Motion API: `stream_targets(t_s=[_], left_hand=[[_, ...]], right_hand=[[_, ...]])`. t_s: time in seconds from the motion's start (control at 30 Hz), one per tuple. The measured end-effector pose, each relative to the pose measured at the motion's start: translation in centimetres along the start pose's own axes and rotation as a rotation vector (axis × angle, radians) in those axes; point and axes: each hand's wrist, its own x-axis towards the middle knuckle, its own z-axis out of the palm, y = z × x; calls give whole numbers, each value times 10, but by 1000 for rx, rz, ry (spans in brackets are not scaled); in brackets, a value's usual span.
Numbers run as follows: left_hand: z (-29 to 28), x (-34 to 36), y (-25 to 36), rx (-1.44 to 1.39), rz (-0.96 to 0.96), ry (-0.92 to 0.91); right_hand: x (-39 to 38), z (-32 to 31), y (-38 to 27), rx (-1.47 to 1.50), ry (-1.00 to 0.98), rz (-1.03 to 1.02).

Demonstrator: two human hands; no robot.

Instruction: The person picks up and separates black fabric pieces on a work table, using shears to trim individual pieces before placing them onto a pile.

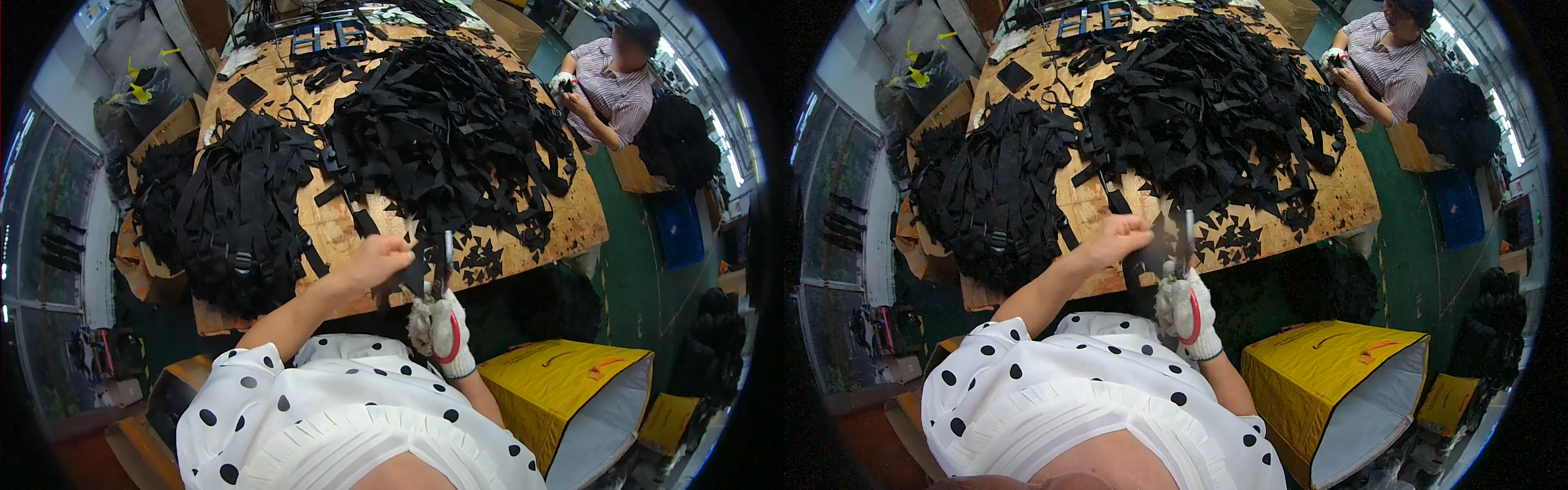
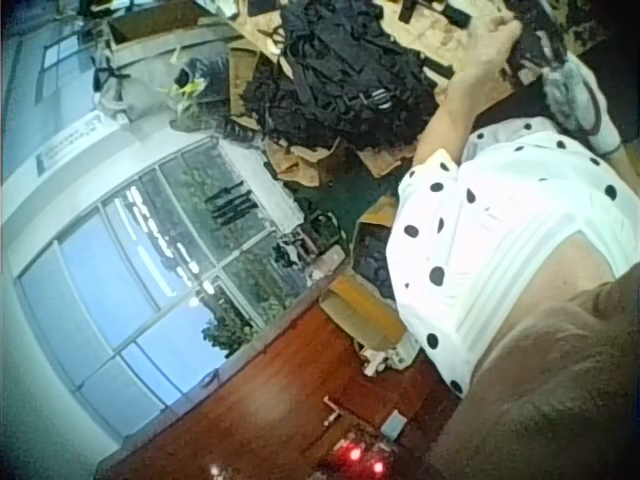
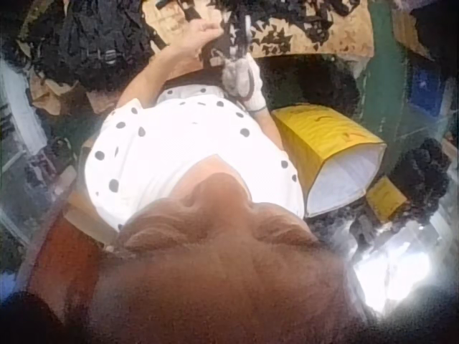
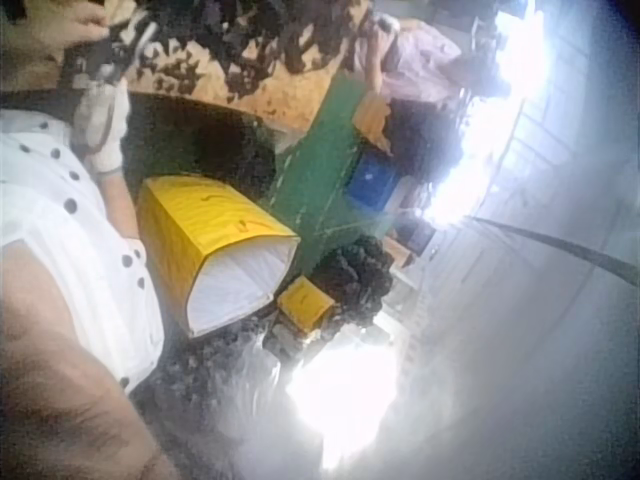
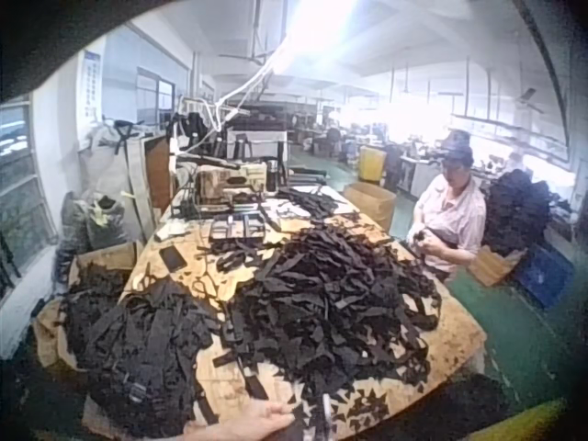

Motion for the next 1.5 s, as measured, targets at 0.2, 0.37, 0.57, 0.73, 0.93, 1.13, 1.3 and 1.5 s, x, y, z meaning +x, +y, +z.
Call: stream_targets(t_s=[0.2, 0.37, 0.57, 0.73, 0.93, 1.13, 1.3, 1.5], left_hand=[[-50, 8, 58, -415, 249, 151], [-42, 60, 47, 739, 545, 526], [-60, 126, -26, 1681, 746, 442], [-58, 126, -13, 1403, 830, 447], [-48, 84, 25, 841, 744, 528], [-9, 17, 63, 766, 440, 305], [-14, 19, 62, 708, 120, 233], [-1, 14, 42, 194, 40, 24]], right_hand=[[-6, 3, -18, 474, 79, 204], [-10, 2, 0, 436, 78, 212], [-12, 4, -12, 466, 138, 238], [-14, 2, -16, 480, 126, 231], [-10, 3, -20, 548, 94, 244], [-3, 0, -19, 557, 51, 54], [5, 1, -15, 515, -5, 23], [4, -1, -14, 143, 16, 162]])
